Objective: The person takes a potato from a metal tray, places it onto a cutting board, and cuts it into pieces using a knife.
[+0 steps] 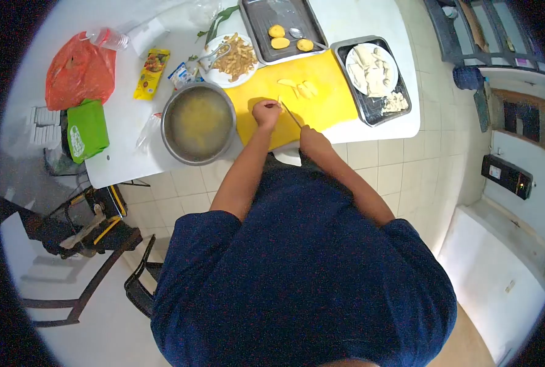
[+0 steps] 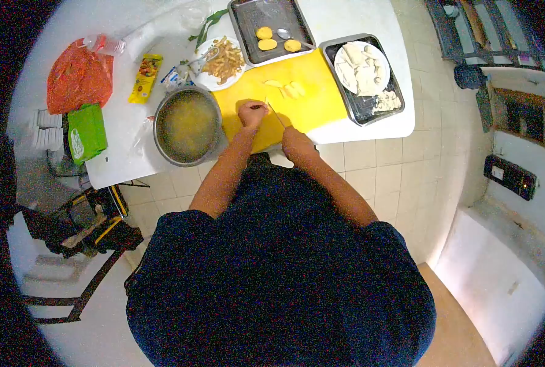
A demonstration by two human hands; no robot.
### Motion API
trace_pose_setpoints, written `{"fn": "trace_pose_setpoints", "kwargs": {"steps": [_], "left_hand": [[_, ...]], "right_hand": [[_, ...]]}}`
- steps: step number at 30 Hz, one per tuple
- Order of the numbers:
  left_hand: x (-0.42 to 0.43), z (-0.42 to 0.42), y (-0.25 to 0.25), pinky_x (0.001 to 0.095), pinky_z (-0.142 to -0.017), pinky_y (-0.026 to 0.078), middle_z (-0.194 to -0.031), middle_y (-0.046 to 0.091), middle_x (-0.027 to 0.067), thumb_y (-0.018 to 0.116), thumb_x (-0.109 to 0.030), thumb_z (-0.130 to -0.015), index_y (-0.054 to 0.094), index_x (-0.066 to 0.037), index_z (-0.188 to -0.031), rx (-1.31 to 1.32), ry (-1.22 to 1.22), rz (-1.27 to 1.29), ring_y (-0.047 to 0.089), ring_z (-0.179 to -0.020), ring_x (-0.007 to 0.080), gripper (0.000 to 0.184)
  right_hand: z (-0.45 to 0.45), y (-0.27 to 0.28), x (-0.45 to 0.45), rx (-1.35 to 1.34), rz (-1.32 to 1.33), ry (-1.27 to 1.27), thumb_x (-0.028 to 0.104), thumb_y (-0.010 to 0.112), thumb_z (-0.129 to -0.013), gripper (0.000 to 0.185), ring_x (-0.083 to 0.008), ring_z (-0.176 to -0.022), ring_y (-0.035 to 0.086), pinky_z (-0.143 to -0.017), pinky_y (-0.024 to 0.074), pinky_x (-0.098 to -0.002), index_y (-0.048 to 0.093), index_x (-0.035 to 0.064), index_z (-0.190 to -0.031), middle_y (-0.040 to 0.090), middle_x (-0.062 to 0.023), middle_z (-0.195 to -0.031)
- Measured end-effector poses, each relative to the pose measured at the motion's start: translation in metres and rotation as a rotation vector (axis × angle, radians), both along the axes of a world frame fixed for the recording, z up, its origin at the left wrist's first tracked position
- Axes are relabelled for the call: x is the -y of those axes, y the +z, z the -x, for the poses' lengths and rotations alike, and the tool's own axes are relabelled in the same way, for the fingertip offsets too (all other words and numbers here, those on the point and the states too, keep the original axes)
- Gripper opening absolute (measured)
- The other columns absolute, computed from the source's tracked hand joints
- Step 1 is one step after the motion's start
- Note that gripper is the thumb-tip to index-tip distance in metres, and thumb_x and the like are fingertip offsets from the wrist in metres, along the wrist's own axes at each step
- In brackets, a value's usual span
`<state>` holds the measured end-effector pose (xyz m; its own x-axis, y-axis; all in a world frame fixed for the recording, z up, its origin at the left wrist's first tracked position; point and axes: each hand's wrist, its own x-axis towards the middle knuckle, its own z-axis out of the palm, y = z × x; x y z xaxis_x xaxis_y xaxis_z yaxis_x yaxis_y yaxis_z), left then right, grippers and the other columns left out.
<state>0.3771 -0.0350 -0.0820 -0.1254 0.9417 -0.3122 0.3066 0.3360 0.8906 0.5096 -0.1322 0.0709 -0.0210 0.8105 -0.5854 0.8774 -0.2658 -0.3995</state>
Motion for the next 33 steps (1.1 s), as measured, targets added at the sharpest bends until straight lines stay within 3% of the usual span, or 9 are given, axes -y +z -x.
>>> {"fn": "trace_pose_setpoints", "kwargs": {"steps": [3,6,8,12,14,20,24,27,33], "left_hand": [[0.002,-0.005,0.011,0.0285,-0.061,0.053,-0.069,0.068,0.0079,0.074,-0.002,-0.063,0.070,-0.001,-0.073,-0.056,0.022,0.016,0.064,-0.062,0.0160,0.011],[0.001,-0.003,-0.014,0.0282,-0.061,0.053,-0.069,0.068,0.0086,0.074,-0.002,-0.063,0.070,-0.001,-0.073,0.152,0.077,0.097,0.065,-0.063,0.0159,0.011],[-0.002,-0.003,-0.026,0.0279,-0.061,0.053,-0.069,0.068,0.0090,0.073,-0.001,-0.062,0.070,-0.001,-0.073,0.142,0.078,0.075,0.065,-0.063,0.0159,0.012],[0.000,-0.002,-0.015,0.0270,-0.060,0.053,-0.069,0.068,0.0094,0.072,0.001,-0.062,0.070,0.000,-0.074,0.020,0.051,0.039,0.066,-0.063,0.0163,0.013],[-0.004,0.000,-0.013,0.0267,-0.059,0.054,-0.069,0.068,0.0097,0.072,0.001,-0.062,0.070,0.000,-0.075,0.138,0.033,0.070,0.066,-0.063,0.0165,0.013],[-0.007,0.002,-0.018,0.0267,-0.057,0.054,-0.069,0.068,0.0107,0.071,0.001,-0.065,0.070,0.002,-0.075,0.250,0.038,0.159,0.066,-0.058,0.0176,0.011],[-0.006,0.003,-0.018,0.0267,-0.057,0.054,-0.068,0.068,0.0114,0.070,0.000,-0.068,0.070,0.002,-0.076,0.267,0.020,0.124,0.066,-0.056,0.0184,0.009],[-0.006,0.004,-0.018,0.0271,-0.057,0.055,-0.068,0.068,0.0123,0.069,-0.001,-0.070,0.070,0.003,-0.078,0.103,-0.035,0.059,0.067,-0.058,0.0191,0.009],[-0.001,0.003,-0.011,0.0275,-0.057,0.055,-0.068,0.068,0.0120,0.068,-0.001,-0.071,0.070,0.002,-0.077,0.242,0.001,0.056,0.067,-0.059,0.0187,0.007]], "right_hand": [[-0.004,-0.014,0.017,-0.019,-0.032,0.004,0.009,0.043,-0.087,0.020,-0.0432,-0.083,0.064,-0.071,0.0509,-0.0509,0.049,-0.0066,-0.099,0.063,-0.0305,-0.089],[-0.005,-0.048,0.036,-0.018,-0.013,-0.087,0.012,0.040,-0.088,0.023,-0.0456,-0.082,0.062,-0.072,0.0483,-0.0535,0.045,-0.0048,-0.103,0.062,-0.0310,-0.088],[-0.006,-0.064,0.043,-0.013,0.013,-0.116,0.013,0.039,-0.089,0.023,-0.0456,-0.083,0.062,-0.072,0.0477,-0.0541,0.043,-0.0039,-0.105,0.062,-0.0305,-0.087],[-0.010,-0.082,0.052,-0.042,-0.119,-0.101,0.014,0.037,-0.091,0.022,-0.0455,-0.083,0.062,-0.072,0.0476,-0.0539,0.043,-0.0031,-0.103,0.062,-0.0295,-0.088],[-0.009,-0.095,0.052,-0.057,-0.185,-0.080,0.015,0.036,-0.091,0.021,-0.0453,-0.083,0.062,-0.072,0.0478,-0.0539,0.043,-0.0023,-0.101,0.062,-0.0290,-0.088],[-0.009,-0.083,0.045,0.083,-0.047,-0.070,0.015,0.036,-0.092,0.025,-0.0406,-0.078,0.065,-0.066,0.0528,-0.0503,0.044,-0.0006,-0.110,0.064,-0.0258,-0.087],[-0.021,-0.076,0.035,0.086,-0.119,-0.161,0.018,0.036,-0.093,0.023,-0.0418,-0.073,0.065,-0.064,0.0529,-0.0512,0.045,0.0013,-0.106,0.065,-0.0244,-0.082],[-0.025,-0.069,0.028,0.088,-0.142,-0.168,0.016,0.038,-0.092,0.018,-0.0433,-0.070,0.065,-0.061,0.0520,-0.0517,0.045,0.0009,-0.098,0.063,-0.0278,-0.074],[-0.012,-0.066,0.021,0.088,-0.157,-0.048,0.016,0.040,-0.091,0.017,-0.0422,-0.065,0.064,-0.058,0.0515,-0.0522,0.046,0.0000,-0.092,0.063,-0.0259,-0.070]]}}
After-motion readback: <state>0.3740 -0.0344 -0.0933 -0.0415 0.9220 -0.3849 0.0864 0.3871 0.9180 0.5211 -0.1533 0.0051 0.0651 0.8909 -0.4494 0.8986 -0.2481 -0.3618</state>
